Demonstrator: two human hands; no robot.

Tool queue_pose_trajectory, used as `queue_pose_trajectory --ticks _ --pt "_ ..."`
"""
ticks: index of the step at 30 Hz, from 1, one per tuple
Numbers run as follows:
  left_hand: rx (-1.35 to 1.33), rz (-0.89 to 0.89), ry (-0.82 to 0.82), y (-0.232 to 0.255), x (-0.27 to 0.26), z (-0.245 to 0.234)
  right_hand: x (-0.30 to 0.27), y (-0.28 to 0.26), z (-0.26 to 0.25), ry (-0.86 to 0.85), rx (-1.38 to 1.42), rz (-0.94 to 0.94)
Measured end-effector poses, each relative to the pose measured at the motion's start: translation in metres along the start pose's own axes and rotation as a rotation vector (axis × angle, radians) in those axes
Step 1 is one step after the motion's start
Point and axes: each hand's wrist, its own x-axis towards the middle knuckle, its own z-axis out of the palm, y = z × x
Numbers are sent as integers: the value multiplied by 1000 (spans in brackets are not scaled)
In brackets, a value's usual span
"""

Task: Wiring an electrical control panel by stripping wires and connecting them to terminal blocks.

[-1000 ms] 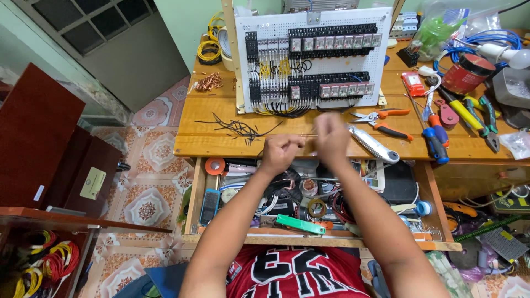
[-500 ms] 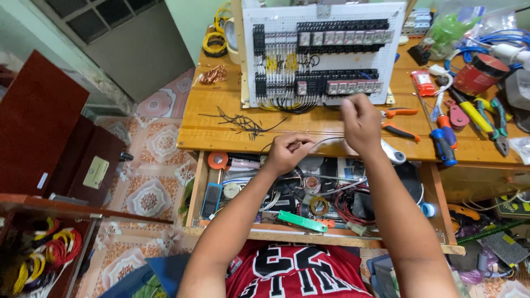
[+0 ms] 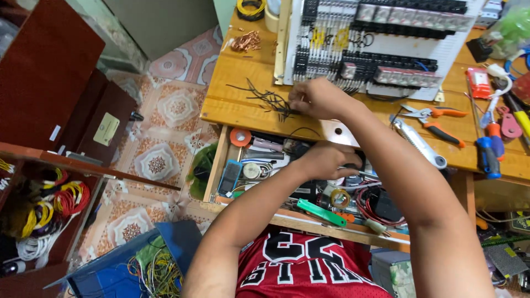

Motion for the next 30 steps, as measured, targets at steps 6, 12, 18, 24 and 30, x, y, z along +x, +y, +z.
queue_pose_trajectory --ticks 6,12,18,24,30 --pt "79 91 41 -4 -4 -5 -18 -15 5 -283 -106 112" --pt "176 102 81 -24 -4 32 -16 19 34 -238 -183 50" --pt "120 63 65 -27 -5 30 3 28 43 -39 -263 -83" --pt "125 81 76 -32 -6 32 22 29 53 90 -208 -55" --pt "93 71 -7 -42 -3 32 52 24 67 168 -90 -121"
